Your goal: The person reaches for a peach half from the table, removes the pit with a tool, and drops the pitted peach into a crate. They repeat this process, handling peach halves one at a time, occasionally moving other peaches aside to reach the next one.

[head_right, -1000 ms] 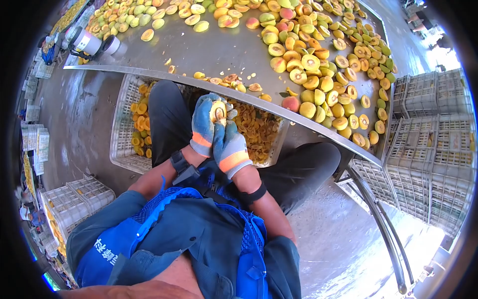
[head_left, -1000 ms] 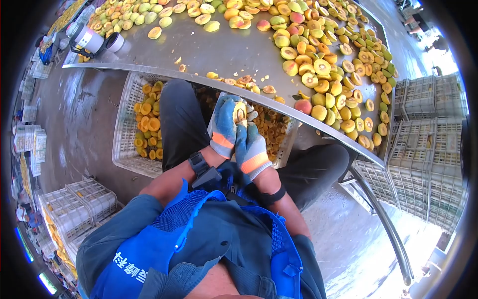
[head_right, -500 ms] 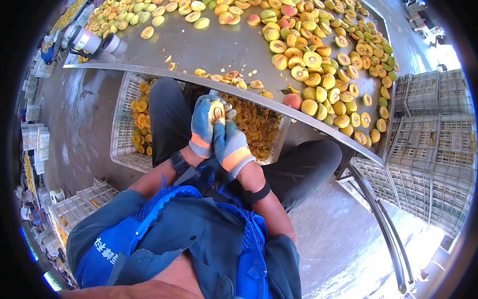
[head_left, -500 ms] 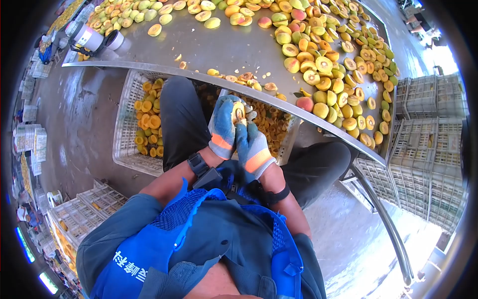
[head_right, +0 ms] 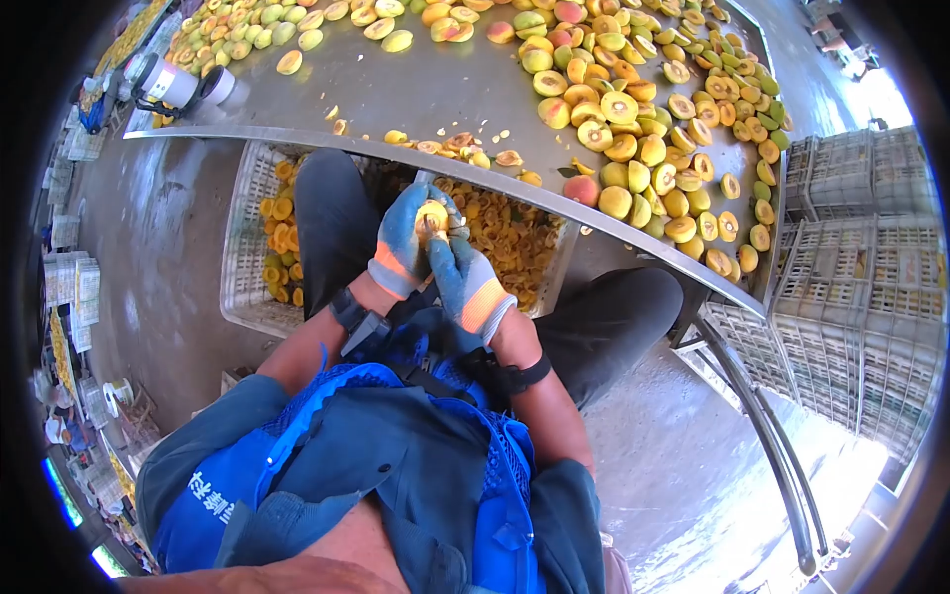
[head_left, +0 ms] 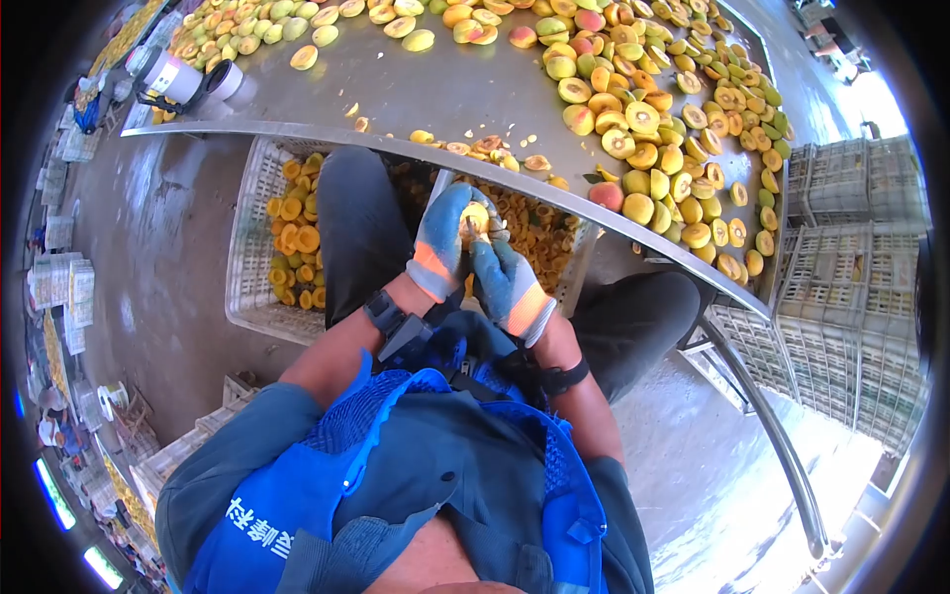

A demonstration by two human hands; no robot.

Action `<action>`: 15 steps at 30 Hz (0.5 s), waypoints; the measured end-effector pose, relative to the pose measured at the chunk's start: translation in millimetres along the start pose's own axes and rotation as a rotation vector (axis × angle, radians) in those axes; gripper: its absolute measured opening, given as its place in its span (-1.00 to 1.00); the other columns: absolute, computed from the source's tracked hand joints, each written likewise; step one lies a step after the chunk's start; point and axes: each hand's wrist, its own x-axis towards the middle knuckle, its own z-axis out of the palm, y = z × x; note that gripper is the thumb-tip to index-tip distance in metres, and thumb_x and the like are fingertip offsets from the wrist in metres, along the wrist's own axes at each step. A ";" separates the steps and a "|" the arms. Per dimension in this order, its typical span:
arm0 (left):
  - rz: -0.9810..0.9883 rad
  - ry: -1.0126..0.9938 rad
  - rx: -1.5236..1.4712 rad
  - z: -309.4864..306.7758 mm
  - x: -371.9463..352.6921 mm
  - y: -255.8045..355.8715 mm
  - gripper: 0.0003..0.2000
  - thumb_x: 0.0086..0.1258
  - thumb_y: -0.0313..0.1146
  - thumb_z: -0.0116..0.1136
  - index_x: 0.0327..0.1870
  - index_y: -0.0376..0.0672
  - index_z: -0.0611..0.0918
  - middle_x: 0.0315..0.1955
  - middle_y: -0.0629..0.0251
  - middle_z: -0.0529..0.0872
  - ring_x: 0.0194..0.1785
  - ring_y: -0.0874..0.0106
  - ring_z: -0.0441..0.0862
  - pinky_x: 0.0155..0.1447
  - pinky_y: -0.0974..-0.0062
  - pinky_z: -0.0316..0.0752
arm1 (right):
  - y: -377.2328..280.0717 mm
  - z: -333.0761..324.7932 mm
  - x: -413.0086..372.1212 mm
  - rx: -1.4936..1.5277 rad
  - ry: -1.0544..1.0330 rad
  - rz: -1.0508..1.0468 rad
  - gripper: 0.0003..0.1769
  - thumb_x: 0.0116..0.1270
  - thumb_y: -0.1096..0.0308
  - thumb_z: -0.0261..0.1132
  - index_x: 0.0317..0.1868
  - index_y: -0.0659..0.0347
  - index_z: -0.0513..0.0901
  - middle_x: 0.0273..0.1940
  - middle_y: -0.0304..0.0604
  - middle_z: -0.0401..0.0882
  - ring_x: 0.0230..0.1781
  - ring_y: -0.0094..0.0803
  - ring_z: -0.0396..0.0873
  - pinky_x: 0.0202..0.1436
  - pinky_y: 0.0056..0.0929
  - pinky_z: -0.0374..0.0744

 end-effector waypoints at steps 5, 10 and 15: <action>0.048 0.129 0.176 6.8 0.6 -0.6 -0.72 0.64 -0.15 0.00 -0.19 -0.19 0.57 -0.42 0.28 0.64 -0.37 0.44 0.66 -0.23 0.46 0.65 | 4.7 -4.3 2.0 -0.135 -0.050 0.072 -0.55 0.67 0.09 0.07 0.13 0.37 0.60 -0.28 0.01 0.64 -0.30 -0.33 0.61 -0.23 -0.35 0.56; 0.029 0.303 0.074 6.5 0.0 -10.0 -0.72 0.61 -0.16 0.01 -0.23 -0.18 0.59 -0.45 0.24 0.66 -0.46 0.41 0.64 -0.34 0.44 0.60 | 0.1 1.5 -0.4 0.019 -0.048 0.097 -0.58 0.67 0.05 0.09 -0.02 0.26 0.65 -0.48 -0.36 0.50 -0.55 -0.62 0.43 -0.51 -0.57 0.38; -0.036 0.142 0.121 0.1 -2.4 -3.7 -0.56 0.62 0.05 0.02 -0.33 -0.17 0.59 -0.49 0.22 0.66 -0.46 0.40 0.65 -0.29 0.46 0.61 | -14.8 -11.2 -4.8 0.166 -0.176 0.258 -0.52 0.66 -0.06 0.06 -0.14 0.21 0.63 -0.56 -0.39 0.44 -0.68 -0.64 0.32 -0.63 -0.61 0.23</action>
